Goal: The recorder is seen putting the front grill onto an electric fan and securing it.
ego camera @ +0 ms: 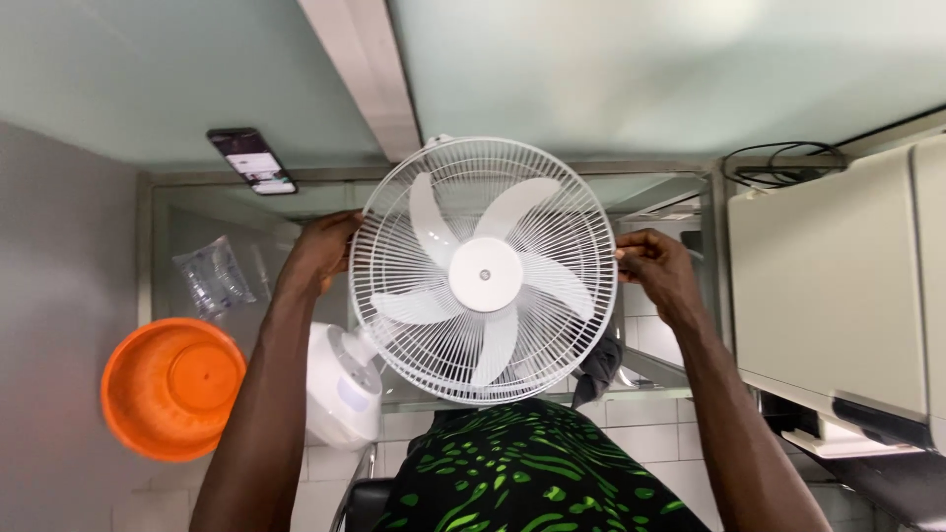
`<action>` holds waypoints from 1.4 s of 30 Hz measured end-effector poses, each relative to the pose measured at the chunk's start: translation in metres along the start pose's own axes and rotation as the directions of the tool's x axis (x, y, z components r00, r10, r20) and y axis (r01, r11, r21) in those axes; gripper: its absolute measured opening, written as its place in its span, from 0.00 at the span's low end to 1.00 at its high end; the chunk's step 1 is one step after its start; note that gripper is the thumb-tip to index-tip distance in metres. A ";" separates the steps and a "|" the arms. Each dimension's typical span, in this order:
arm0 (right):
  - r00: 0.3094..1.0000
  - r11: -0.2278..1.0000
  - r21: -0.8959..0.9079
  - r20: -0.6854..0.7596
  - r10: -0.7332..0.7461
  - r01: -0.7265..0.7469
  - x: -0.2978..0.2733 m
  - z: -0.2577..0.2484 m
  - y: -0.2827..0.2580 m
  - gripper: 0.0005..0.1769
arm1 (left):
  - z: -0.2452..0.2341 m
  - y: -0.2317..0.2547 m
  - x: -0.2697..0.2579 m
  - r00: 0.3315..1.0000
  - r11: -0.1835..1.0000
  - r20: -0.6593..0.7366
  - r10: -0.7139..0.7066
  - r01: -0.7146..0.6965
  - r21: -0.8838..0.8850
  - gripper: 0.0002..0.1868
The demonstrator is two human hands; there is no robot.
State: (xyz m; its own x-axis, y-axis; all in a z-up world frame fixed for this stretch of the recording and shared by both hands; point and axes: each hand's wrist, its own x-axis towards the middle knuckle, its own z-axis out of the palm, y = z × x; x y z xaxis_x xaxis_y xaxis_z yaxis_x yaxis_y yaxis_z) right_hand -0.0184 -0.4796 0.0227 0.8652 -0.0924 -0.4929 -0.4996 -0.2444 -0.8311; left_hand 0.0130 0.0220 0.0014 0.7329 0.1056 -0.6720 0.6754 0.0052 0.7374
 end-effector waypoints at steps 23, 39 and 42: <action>0.961 0.981 -0.054 0.199 0.191 -0.184 -0.055 0.002 -0.032 0.48 | 0.014 0.018 -0.016 1.000 0.987 0.011 -0.013 0.011 0.159 0.19; 0.967 0.987 -0.157 0.247 0.060 -0.022 -0.051 0.000 -0.017 0.47 | 0.005 0.034 -0.041 0.987 0.925 0.162 -0.022 -0.041 0.378 0.27; 0.968 0.977 -0.212 0.245 0.059 -0.006 -0.053 0.003 -0.020 0.45 | 0.014 0.058 -0.064 0.992 0.839 0.126 -0.003 -0.066 0.541 0.26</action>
State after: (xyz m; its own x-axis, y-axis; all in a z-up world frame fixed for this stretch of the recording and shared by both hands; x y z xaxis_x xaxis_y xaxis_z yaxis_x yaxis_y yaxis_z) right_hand -0.0539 -0.4672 0.0648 0.7972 0.1327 -0.5889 -0.4839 -0.4427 -0.7549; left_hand 0.0066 0.0014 0.0861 0.7353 -0.0205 -0.6774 0.5620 -0.5401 0.6264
